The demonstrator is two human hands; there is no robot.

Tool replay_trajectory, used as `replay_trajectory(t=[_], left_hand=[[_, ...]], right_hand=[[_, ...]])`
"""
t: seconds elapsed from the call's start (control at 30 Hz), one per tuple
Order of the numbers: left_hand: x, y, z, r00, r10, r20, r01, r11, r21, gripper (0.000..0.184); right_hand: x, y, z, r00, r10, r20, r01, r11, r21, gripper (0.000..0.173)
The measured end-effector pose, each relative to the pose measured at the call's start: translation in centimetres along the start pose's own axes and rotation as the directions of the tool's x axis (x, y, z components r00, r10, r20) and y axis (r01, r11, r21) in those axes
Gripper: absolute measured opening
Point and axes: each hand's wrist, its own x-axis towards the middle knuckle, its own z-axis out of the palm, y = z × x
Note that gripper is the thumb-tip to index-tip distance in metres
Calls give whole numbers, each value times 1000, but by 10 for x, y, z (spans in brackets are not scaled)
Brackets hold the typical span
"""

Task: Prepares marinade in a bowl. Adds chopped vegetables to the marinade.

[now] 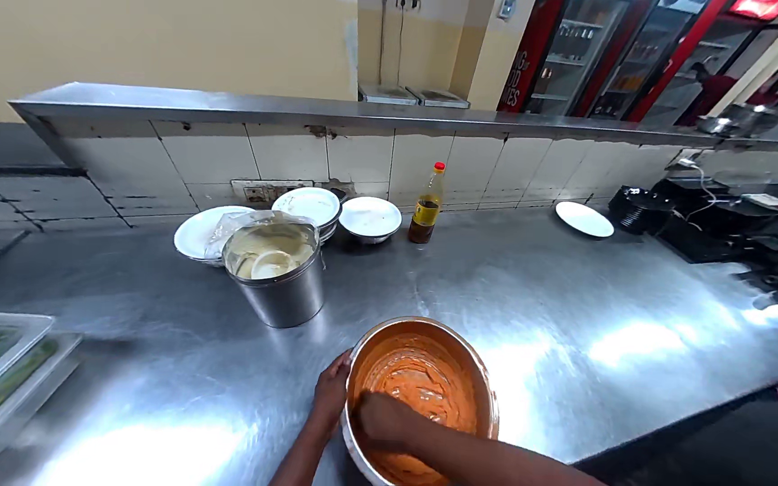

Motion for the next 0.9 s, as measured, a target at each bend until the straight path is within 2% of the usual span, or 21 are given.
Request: replay_trajectory(t=[0.07,0.1,0.17,0.2,0.27,0.3,0.37,0.43,0.5,0.57,0.63,0.7,0.77,0.83,0.87,0.9], left_hand=[[17,6,3,998,45,-40,-41,995,86,30],[22,8,4,997,57,-47,-51,992,112,29],[21,12,4,995,65,-73,-56,992,113,33],[15,11,2,993,62,-96,-55,996,73,36],[-11,7,-4,989,36,-143,-34,999,20,42],[-32,3,-5,988,3,-155,0,1000,15,43],[-82,-9,-2,990,-73,-121,75,997,14,45],[-112,-25,5,996,-77,-54,75,996,-41,48],[-120,-33,12,996,-78,-40,72,987,-143,50],[-104,-32,10,996,-72,-48,62,981,-185,52],[-76,-25,4,998,-33,-58,24,987,-158,49],[-50,-16,4,996,-3,-92,-6,994,-105,45],[-32,-8,6,988,15,-155,-23,998,-50,40],[-19,-4,5,981,54,-185,-53,999,12,32],[-18,-4,4,983,78,-169,-71,996,44,31],[-17,-4,3,985,98,-144,-87,993,80,31]], right_hand=[[-27,27,17,986,-139,91,143,989,-29,27],[-38,42,15,984,-133,118,137,990,-27,27],[-58,65,-4,998,-34,47,34,999,-6,25],[-68,69,-15,998,25,-52,-23,999,44,25],[-78,72,-19,950,171,-260,-132,978,159,28],[-79,74,-12,933,231,-276,-183,965,188,32],[-77,79,1,944,279,-174,-236,943,233,35],[-74,76,-20,916,359,-179,-293,904,310,32],[-58,74,-44,871,451,-195,-380,870,316,34],[-28,65,-53,862,483,-153,-442,865,239,38],[4,41,-42,905,389,-171,-364,918,159,37],[18,9,-15,959,215,-186,-200,975,100,31],[1,-12,11,994,75,-84,-69,994,80,30],[-29,9,34,993,-117,-16,117,992,35,27],[-44,33,37,984,-174,24,174,985,22,27],[-57,59,34,984,-172,44,171,985,7,26]])
